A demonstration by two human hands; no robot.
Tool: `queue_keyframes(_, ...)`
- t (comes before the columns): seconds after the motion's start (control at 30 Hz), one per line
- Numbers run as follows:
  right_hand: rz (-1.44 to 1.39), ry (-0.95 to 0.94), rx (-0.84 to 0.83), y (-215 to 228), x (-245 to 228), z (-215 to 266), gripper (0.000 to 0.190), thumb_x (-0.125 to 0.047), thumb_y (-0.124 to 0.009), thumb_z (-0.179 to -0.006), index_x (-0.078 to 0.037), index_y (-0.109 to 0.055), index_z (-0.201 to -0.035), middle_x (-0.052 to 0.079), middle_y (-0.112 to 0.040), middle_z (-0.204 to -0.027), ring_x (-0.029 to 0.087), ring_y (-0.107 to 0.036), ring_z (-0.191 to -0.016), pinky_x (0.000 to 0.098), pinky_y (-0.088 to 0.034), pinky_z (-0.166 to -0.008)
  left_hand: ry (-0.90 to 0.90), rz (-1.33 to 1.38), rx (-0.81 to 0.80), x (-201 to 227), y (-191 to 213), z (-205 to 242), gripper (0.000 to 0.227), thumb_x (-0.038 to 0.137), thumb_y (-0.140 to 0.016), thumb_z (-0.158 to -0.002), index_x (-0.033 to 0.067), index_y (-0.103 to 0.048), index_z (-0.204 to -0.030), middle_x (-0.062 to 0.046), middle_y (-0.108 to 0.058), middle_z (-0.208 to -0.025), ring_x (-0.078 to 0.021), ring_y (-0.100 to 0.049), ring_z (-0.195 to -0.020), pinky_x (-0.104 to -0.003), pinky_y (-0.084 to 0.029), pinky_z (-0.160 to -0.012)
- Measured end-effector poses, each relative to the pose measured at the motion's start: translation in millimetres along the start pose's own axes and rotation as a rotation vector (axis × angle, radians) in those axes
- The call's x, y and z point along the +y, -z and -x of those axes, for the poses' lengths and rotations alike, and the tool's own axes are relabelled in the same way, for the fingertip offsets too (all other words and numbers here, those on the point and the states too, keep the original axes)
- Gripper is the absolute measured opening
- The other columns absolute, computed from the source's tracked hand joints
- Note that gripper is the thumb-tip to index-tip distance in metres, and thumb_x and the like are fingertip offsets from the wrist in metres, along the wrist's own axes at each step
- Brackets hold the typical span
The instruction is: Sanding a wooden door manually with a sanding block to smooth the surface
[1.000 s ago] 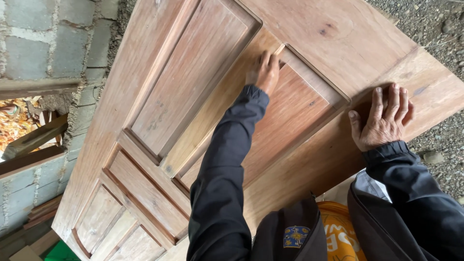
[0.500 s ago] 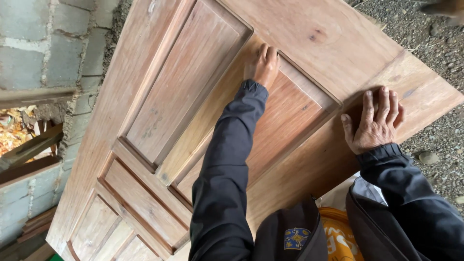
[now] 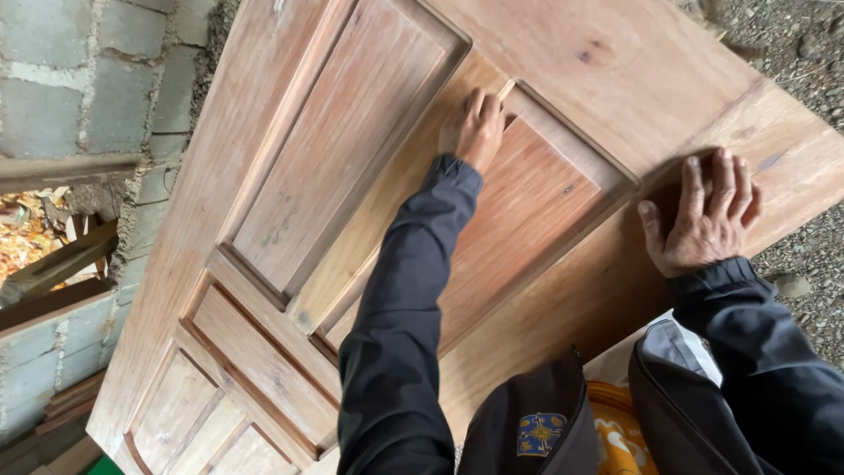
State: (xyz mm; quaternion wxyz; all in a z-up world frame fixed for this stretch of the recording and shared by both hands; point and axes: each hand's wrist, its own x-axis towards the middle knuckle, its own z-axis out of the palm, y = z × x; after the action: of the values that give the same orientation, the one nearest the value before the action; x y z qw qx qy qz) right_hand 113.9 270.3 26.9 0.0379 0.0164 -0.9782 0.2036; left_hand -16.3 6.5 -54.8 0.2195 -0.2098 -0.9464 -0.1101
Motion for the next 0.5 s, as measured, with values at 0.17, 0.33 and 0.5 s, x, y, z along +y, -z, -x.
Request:
queue_keyframes(0.17, 0.028, 0.119, 0.099, 3, -4, -1, 0.056, -0.03, -0.054, -0.087, 0.014, -0.05, -0.121, 0.035, -0.036, -0.126, 0.05, -0.032, -0.114, 0.0563, -0.021, -0.09, 0.044, -0.221, -0.097, -20, 103, 75, 0.011, 0.02, -0.052, -0.082, 0.0136, -0.054, -0.073, -0.003, -0.052, -0.078, -0.0173, -0.05, -0.053, -0.028, -0.039, -0.042)
queue_keyframes(0.33, 0.055, 0.137, 0.103, 2, -5, -1, 0.056, -0.031, -0.05, -0.089, 0.016, -0.05, -0.12, 0.036, -0.036, -0.125, 0.051, -0.032, -0.113, 0.0567, -0.02, -0.09, 0.015, -0.189, -0.078, -15, 95, 63, 0.007, 0.009, -0.053, -0.077, 0.0105, -0.052, -0.07, -0.002, -0.048, -0.071, -0.0158, -0.049, -0.055, -0.025, -0.04, -0.044)
queue_keyframes(0.5, 0.056, 0.183, 0.125, 3, -7, -4, 0.056, -0.032, -0.046, -0.092, 0.016, -0.05, -0.12, 0.037, -0.038, -0.123, 0.052, -0.033, -0.111, 0.0568, -0.021, -0.089, 0.067, 0.264, -0.237, 3, 26, -17, 0.014, 0.016, -0.05, -0.081, 0.0053, -0.047, -0.071, -0.003, -0.047, -0.062, -0.0116, -0.039, -0.047, -0.026, -0.038, -0.041)
